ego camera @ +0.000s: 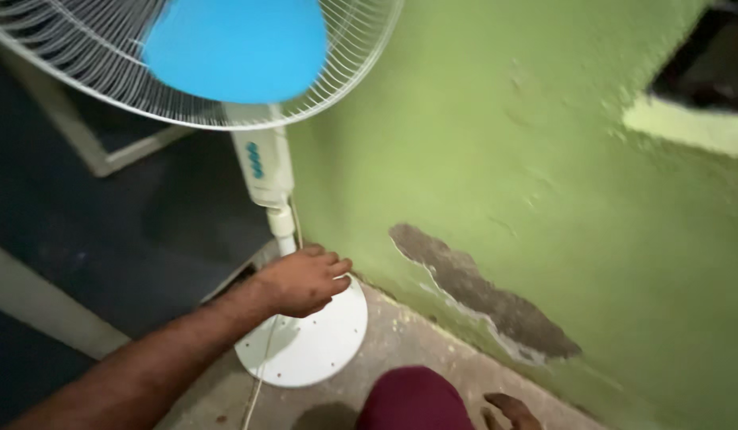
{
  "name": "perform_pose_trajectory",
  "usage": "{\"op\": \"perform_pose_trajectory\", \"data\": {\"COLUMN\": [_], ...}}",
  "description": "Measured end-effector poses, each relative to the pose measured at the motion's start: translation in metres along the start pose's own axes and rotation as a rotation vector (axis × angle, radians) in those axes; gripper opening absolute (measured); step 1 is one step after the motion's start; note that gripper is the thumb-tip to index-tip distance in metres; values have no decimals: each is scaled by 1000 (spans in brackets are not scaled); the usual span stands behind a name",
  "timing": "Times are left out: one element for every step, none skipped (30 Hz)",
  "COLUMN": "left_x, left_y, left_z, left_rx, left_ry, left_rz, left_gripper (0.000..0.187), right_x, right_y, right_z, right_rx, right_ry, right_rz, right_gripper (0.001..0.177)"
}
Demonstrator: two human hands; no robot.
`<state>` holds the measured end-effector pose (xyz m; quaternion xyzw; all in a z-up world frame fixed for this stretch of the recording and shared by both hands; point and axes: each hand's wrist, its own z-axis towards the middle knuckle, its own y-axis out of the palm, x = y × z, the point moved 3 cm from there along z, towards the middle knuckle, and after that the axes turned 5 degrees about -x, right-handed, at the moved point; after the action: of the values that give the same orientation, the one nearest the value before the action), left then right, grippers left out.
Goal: The person assembles a standing fan by hand. They attach the front grill, mount the blue fan blades onto the motor shaft, and secure the blades with a central cap. The person also adjusts the fan stand and base during the process.
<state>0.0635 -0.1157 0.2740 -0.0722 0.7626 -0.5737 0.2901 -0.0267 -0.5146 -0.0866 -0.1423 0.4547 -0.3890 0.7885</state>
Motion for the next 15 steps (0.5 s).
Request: {"op": "perform_pose_trajectory", "data": {"left_x": [9,17,28,39,54,70,88,108,128,144,158,173,187,188,186], "left_y": [5,9,13,11,8,9,9,7,3,-1,-4,-3,-1,-2,-2], "left_z": [14,32,51,71,91,108,126,145,161,171,178,182,183,185,185], "left_rx": [-25,-41,-57,22,100,94,88,63,38,19,-2,-33,-64,-89,-88], "left_ry": [25,46,68,119,170,198,225,209,193,238,283,299,316,325,325], "left_rz": [-12,-21,-31,-17,-5,-31,-58,-81,-103,-56,-8,-20,-32,-25,-26], "left_gripper": [29,26,24,30,36,37,37,35,35,39,43,45,49,53,52], "right_x": [17,32,46,58,71,81,88,94,96,97,96,93,89,89,89], "right_y": [-5,-10,-17,-21,-28,-37,-45,-50,-55,-56,-57,-59,-61,-63,-65], "right_z": [-27,-44,-58,-64,-68,-76,-85,-82,-79,-70,-60,-64,-67,-54,-42], "right_rx": [72,-18,-111,-202,-149,-121,-98,-76,-54,-30,-9,-2,6,32,59], "right_ry": [64,65,70,72,160,222,263,284,296,297,294,302,304,294,279], "right_rz": [11,-86,-181,-271,-161,-106,-130,-144,-154,-169,-177,-192,-204,-214,-223], "right_gripper": [27,30,33,37,32,31,31,31,30,30,29,29,29,28,28]}}
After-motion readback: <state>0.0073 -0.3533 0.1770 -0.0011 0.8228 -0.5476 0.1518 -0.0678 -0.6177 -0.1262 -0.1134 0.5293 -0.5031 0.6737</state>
